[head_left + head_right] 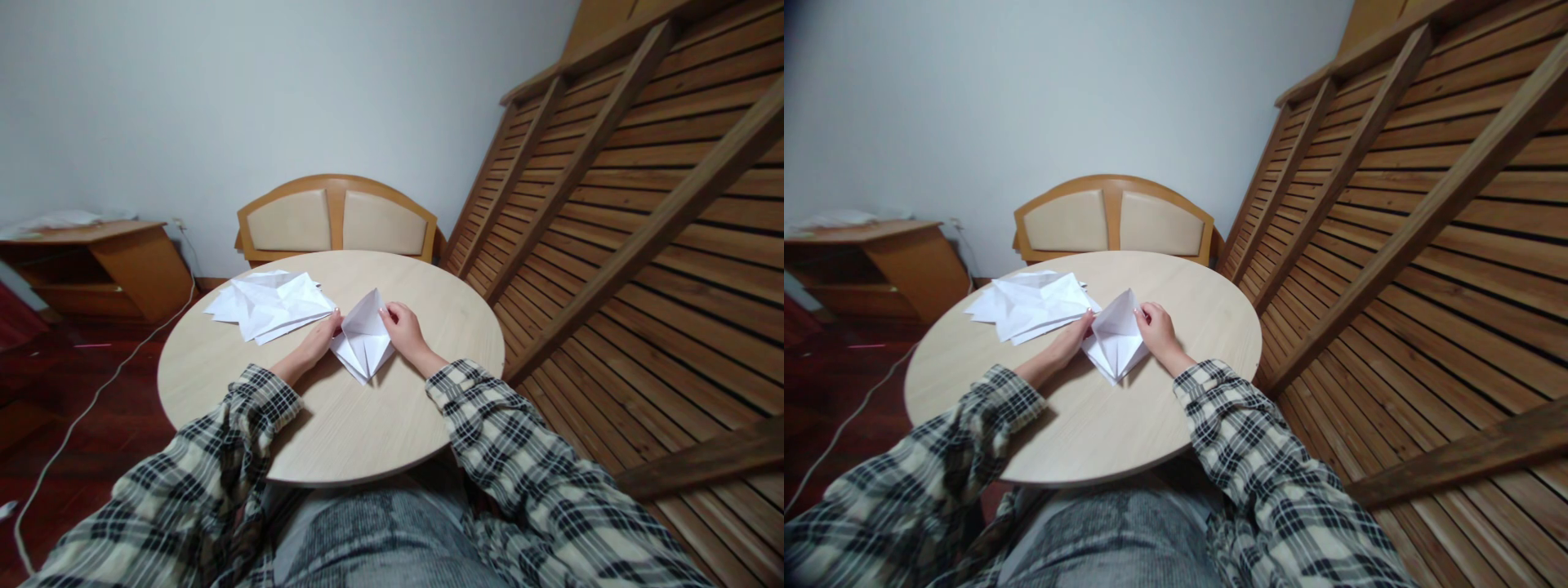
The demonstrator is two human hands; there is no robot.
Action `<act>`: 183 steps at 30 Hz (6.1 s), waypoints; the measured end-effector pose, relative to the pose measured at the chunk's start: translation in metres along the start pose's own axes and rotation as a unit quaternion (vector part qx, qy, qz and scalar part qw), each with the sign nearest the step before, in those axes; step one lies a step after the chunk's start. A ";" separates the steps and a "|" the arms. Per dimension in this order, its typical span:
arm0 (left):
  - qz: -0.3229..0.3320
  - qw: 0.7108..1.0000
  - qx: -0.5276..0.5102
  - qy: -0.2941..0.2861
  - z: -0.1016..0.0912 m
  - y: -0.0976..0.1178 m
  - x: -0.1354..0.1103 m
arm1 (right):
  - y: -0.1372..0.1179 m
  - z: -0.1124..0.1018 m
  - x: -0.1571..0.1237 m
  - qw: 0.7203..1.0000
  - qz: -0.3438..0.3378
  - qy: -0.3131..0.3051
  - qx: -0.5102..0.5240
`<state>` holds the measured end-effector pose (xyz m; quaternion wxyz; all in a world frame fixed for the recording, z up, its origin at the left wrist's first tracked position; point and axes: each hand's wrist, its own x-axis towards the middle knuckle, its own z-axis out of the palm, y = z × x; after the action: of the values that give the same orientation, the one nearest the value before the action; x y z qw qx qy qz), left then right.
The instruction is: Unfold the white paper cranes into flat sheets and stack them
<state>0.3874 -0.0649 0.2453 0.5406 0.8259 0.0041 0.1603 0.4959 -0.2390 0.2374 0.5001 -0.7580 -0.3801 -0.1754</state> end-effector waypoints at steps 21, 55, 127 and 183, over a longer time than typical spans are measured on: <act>0.039 0.998 0.032 -0.037 -0.001 0.008 -0.002 | -0.003 -0.001 -0.001 1.000 -0.002 0.017 0.013; 0.057 0.997 0.027 -0.049 -0.002 -0.006 0.002 | -0.001 0.002 -0.002 0.998 -0.034 -0.043 0.044; 0.062 0.992 0.086 -0.072 -0.001 -0.001 -0.002 | -0.002 0.003 0.000 0.988 0.010 0.022 0.153; -0.036 0.985 -0.170 0.012 0.000 -0.008 0.005 | -0.006 0.006 -0.008 0.971 0.039 -0.131 0.194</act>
<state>0.3930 -0.0608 0.2395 0.6784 0.7193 0.0131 0.1493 0.4859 -0.2357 0.2332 0.5897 -0.6773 -0.4393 0.0223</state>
